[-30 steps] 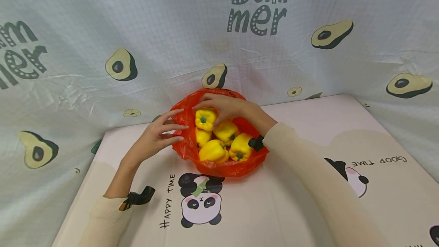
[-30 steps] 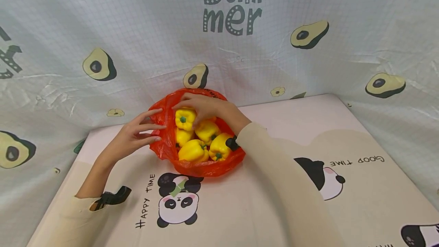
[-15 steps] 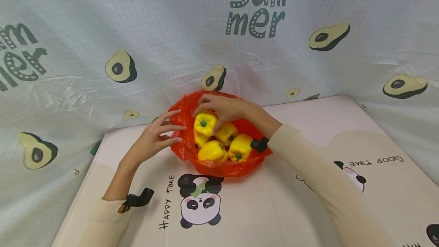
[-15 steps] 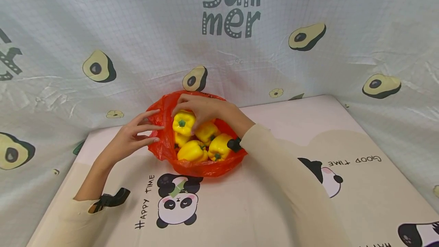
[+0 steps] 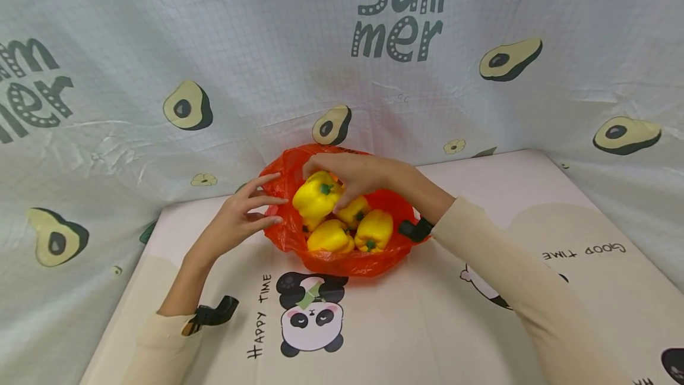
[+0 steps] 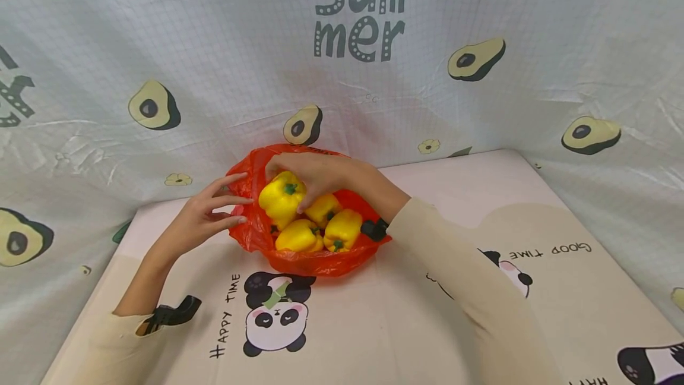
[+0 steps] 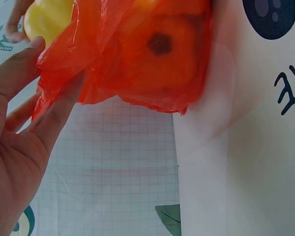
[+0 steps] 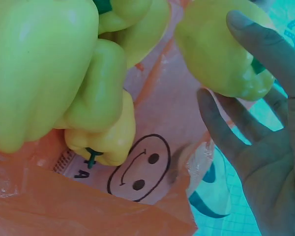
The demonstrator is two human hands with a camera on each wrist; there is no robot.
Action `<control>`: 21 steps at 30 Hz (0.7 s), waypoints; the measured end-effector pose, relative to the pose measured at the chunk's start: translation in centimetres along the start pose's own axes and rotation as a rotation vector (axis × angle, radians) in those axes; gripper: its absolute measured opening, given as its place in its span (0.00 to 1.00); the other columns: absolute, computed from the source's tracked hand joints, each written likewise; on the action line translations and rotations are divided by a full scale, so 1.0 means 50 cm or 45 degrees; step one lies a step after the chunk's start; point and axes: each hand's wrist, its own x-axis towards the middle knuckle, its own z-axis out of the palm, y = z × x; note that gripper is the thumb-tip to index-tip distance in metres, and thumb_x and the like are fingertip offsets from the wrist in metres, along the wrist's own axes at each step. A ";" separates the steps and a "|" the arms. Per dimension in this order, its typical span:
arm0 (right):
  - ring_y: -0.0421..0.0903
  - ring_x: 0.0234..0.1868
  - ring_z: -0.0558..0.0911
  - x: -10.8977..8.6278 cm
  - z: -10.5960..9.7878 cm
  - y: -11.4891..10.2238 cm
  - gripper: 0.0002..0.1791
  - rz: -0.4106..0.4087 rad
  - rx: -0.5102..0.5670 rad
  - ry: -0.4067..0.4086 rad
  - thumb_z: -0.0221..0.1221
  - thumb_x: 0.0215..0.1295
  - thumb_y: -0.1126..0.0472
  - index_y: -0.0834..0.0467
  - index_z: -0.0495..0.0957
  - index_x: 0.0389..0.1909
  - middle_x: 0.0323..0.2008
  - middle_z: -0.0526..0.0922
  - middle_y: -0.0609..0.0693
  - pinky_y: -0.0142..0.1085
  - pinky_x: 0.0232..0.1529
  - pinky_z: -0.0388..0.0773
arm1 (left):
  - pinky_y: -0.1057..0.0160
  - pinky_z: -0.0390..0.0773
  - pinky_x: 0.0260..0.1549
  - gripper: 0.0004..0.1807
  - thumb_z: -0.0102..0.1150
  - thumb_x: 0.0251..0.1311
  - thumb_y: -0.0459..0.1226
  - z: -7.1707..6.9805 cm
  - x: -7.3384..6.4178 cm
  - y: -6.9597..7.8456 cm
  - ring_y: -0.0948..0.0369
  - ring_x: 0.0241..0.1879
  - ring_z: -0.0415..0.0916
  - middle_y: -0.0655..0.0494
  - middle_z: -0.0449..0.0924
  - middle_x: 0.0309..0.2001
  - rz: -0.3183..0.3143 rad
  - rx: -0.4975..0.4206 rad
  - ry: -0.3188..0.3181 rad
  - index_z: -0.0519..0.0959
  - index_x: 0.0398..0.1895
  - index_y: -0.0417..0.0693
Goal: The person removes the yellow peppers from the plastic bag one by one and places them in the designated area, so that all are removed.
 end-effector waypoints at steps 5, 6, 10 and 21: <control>0.47 0.66 0.68 -0.017 -0.001 -0.002 0.36 -0.050 -0.057 0.028 0.69 0.59 0.61 0.46 0.71 0.70 0.67 0.68 0.50 0.41 0.67 0.72 | 0.53 0.84 0.47 0.20 0.72 0.58 0.31 0.000 0.001 -0.002 0.44 0.68 0.68 0.49 0.62 0.75 0.013 0.004 0.005 0.85 0.55 0.44; 0.48 0.66 0.68 -0.021 -0.001 -0.001 0.36 -0.056 -0.070 0.042 0.68 0.58 0.60 0.46 0.72 0.70 0.67 0.67 0.51 0.41 0.67 0.72 | 0.54 0.84 0.47 0.20 0.72 0.58 0.31 0.001 0.001 -0.002 0.44 0.68 0.68 0.49 0.62 0.75 0.014 0.004 0.006 0.85 0.55 0.44; 0.50 0.67 0.67 -0.035 -0.001 0.000 0.39 -0.055 -0.068 0.087 0.66 0.56 0.61 0.44 0.71 0.71 0.69 0.64 0.52 0.44 0.68 0.71 | 0.54 0.84 0.47 0.19 0.72 0.58 0.31 0.002 0.001 -0.003 0.44 0.68 0.68 0.49 0.62 0.75 0.018 0.003 0.008 0.85 0.55 0.44; 0.45 0.60 0.72 -0.065 0.007 -0.002 0.38 0.014 0.073 0.215 0.73 0.58 0.51 0.52 0.65 0.65 0.64 0.69 0.50 0.38 0.61 0.76 | 0.53 0.85 0.47 0.19 0.72 0.58 0.32 0.005 0.001 -0.006 0.43 0.69 0.66 0.49 0.63 0.75 0.030 0.021 0.011 0.85 0.54 0.44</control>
